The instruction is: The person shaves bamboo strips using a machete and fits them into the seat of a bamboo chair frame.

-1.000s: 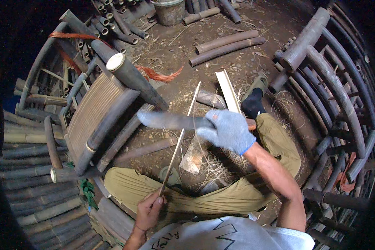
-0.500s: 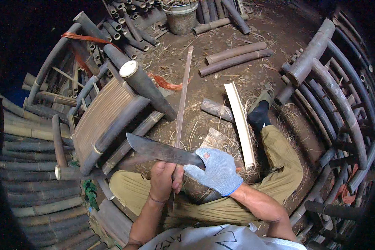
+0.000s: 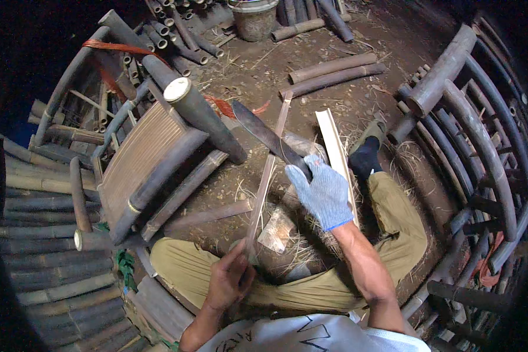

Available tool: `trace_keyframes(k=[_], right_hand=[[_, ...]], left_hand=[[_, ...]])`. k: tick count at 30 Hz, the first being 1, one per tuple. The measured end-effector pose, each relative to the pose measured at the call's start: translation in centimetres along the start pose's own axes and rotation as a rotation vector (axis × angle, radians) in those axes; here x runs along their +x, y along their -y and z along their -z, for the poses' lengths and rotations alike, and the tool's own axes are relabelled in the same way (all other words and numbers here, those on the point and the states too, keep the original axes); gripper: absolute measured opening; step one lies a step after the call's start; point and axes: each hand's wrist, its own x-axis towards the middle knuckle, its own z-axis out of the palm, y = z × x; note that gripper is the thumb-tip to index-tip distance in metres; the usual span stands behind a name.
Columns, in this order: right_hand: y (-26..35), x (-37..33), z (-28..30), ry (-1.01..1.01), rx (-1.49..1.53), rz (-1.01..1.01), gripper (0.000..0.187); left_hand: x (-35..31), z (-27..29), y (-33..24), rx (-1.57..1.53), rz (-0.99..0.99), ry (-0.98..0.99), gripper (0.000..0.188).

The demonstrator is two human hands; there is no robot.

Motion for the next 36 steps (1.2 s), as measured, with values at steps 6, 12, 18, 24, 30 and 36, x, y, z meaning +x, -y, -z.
trace_keyframes(k=[6,12,18,24,30,36], right_hand=[[-3.7,3.9,1.4,-0.103,-0.024,0.074,0.042],[0.5,1.6,1.6,0.067,0.119,0.188,0.036],[-9.6,7.7,0.6,-0.282,-0.147,0.157,0.042],[1.1,0.2,2.3,0.000,0.302,0.189,0.035],[3.7,-3.8,2.8,0.270,0.154,0.372,0.042],[0.6,-1.5,1.6,0.047,0.168,0.202,0.042]], left_hand=[[-4.0,1.3,-1.1,-0.216,0.340,-0.028,0.046],[-4.5,3.3,-1.0,-0.125,0.284,0.022,0.047],[-7.0,4.0,-1.5,0.022,0.424,0.081,0.048],[2.0,2.6,-1.9,-0.600,0.374,0.053,0.052],[6.5,0.3,-0.3,-0.872,0.318,0.233,0.029],[3.5,-1.3,-2.1,-0.484,0.438,0.017,0.048]])
